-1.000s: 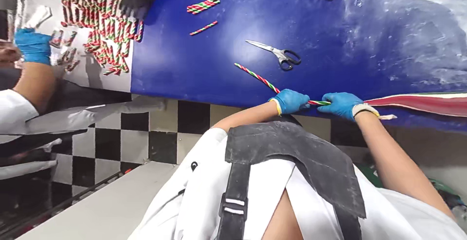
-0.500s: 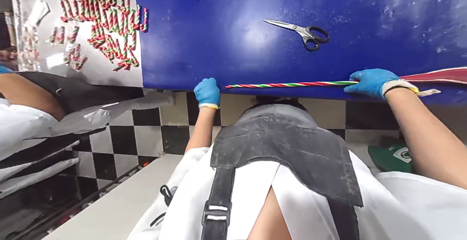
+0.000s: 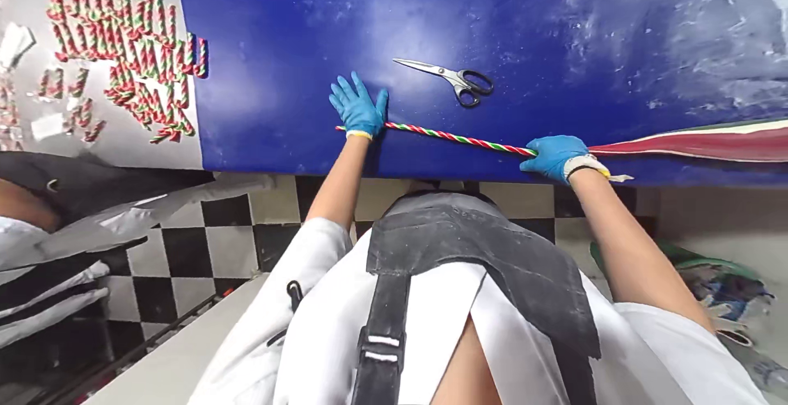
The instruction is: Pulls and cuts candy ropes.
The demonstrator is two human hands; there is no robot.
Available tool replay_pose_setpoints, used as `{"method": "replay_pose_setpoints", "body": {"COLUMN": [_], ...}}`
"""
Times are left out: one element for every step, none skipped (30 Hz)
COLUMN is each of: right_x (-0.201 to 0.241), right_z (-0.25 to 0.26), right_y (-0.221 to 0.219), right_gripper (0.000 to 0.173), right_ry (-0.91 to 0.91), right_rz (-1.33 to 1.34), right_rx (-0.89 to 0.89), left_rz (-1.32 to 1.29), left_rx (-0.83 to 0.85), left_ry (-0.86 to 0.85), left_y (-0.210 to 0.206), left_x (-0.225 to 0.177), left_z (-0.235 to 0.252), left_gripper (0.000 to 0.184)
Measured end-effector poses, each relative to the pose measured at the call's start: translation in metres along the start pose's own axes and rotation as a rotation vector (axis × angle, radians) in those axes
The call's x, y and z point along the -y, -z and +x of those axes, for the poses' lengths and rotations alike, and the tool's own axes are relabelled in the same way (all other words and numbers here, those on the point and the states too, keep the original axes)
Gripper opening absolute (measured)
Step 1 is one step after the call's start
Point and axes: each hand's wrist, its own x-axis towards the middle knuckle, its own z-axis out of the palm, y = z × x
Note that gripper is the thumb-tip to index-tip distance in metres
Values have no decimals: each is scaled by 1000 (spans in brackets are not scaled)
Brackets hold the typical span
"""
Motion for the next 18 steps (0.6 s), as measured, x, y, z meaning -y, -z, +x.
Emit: {"method": "replay_pose_setpoints", "body": {"right_x": [2,4,6,9,14,21,30,40,52,64,78,92,107,122,137,153,165,174], "right_z": [-1,-2,-2,-2,-2,0,2,3,5,7,9,10,11,11,11,11,13,15], "right_y": [1,1,1,2,2,3,4,3,3,4,6,8,9,9,7,4,1,-2], "right_gripper": [44,44,45,46,47,48,49,49,50,51,53,54,55,57,59,61,63,63], "right_ry": [1,6,14,25,40,55,77,104,139,176,207,237,270,306,338,361,375,378], "right_rz": [-1,11,24,37,56,71,85,97,107,115,116,120,130,132,126,106,76,52], "right_rx": [2,-3,-12,-19,-22,-25,-29,-34,-39,-43,-33,-18,-5,-2,-11,-28,-55,-88], "left_rz": [-10,-14,-18,-28,-65,-118,-160,-176,-156,-118,-89,-76,-76,-76,-83,-100,-123,-150], "left_rx": [-11,-39,-78,-132,-167,-153,-87,17,109,175,226,272,347,425,502,565,618,654], "left_ry": [6,-5,-34,-85,-162,-272,-424,-613,-823,-1009,-1115,-1118,-1043,-954,-890,-868,-866,-868], "left_y": [2,3,5,8,13,18,23,25,22,16,7,3,4,9,15,19,20,21], "left_x": [-4,-8,-13,-20,-32,-48,-68,-87,-103,-117,-124,-123,-116,-104,-86,-62,-37,-13], "left_z": [16,30,39,43,37,24,3,-24,-53,-80,-102,-117,-125,-125,-121,-116,-110,-105], "left_gripper": [99,97,93,89,84,80,76,73,70,63,54,43,34,32,31,29,33,42]}}
